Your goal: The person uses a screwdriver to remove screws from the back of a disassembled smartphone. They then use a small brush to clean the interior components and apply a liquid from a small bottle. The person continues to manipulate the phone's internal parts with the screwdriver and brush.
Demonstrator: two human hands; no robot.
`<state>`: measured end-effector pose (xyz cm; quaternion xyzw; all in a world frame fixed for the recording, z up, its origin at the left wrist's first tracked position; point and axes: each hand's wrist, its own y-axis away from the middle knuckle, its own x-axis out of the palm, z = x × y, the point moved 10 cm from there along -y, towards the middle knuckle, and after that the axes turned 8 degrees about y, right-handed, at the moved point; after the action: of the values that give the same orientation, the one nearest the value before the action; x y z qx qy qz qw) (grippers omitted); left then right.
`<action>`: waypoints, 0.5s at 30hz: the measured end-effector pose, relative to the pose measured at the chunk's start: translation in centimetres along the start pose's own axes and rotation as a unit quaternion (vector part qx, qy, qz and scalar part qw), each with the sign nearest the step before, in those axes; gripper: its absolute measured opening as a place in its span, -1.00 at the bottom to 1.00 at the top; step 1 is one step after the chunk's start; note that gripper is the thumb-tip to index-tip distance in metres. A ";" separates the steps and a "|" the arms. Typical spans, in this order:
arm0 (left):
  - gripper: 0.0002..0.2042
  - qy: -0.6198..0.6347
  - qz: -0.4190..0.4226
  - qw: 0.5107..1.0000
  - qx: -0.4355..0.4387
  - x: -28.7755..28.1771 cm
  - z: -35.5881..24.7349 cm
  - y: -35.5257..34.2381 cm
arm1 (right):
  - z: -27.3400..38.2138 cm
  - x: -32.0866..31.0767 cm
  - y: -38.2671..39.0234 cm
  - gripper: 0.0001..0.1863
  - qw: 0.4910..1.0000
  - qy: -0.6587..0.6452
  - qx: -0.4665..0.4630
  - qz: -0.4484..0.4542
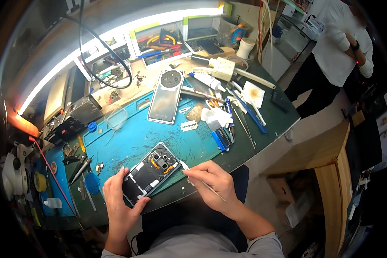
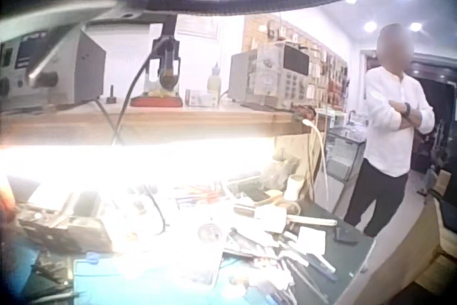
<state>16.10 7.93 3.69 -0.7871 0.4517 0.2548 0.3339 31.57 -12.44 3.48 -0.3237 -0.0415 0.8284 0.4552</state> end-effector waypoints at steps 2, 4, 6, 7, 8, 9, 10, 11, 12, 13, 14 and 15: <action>-0.04 0.001 0.007 1.000 -0.003 0.0 0.1 0.1 | -0.1 0.2 -0.1 -0.72 1.000 0.009 -0.006 0.008; -0.03 0.004 0.008 1.000 -0.001 0.1 0.2 0.1 | 0.0 0.2 -0.1 -0.71 1.000 0.013 -0.004 0.012; -0.02 0.001 0.006 1.000 0.003 0.1 0.3 0.1 | 0.0 0.2 -0.3 -0.71 1.000 0.012 0.000 0.014; -0.01 -0.003 0.008 1.000 0.006 0.2 0.4 0.1 | -0.1 0.4 -0.3 -0.71 1.000 0.009 0.006 0.017; 0.00 -0.006 0.009 1.000 0.009 0.2 0.4 0.1 | -0.2 0.5 -0.2 -0.70 1.000 0.007 0.011 0.019; -0.02 -0.008 0.010 1.000 0.011 0.2 0.4 0.0 | -0.3 0.5 -0.2 -0.70 1.000 0.004 0.016 0.022; -0.03 -0.009 0.011 1.000 0.013 0.2 0.3 0.0 | -0.2 0.5 -0.5 -0.70 1.000 0.010 0.013 0.024; -0.04 -0.010 0.013 1.000 0.013 0.3 0.3 0.0 | -0.1 0.4 -0.7 -0.70 0.999 0.016 0.009 0.026; -0.04 -0.008 0.015 1.000 0.012 0.3 0.3 0.1 | 0.1 0.4 -0.8 -0.70 0.999 0.022 0.006 0.029; -0.04 -0.005 0.017 1.000 0.010 0.3 0.3 0.1 | 0.2 0.4 -0.8 -0.70 0.999 0.025 0.011 0.035; -0.04 -0.004 0.017 1.000 0.009 0.2 0.3 0.1 | 0.2 0.5 -0.9 -0.70 0.999 0.027 0.015 0.039; -0.03 -0.005 0.015 1.000 0.008 0.1 0.2 0.1 | 0.3 0.5 -1.0 -0.69 0.998 0.029 0.018 0.043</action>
<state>16.07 8.02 3.45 -0.7762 0.4641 0.2598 0.3387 31.98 -11.35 3.83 -0.3410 0.0004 0.8381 0.4257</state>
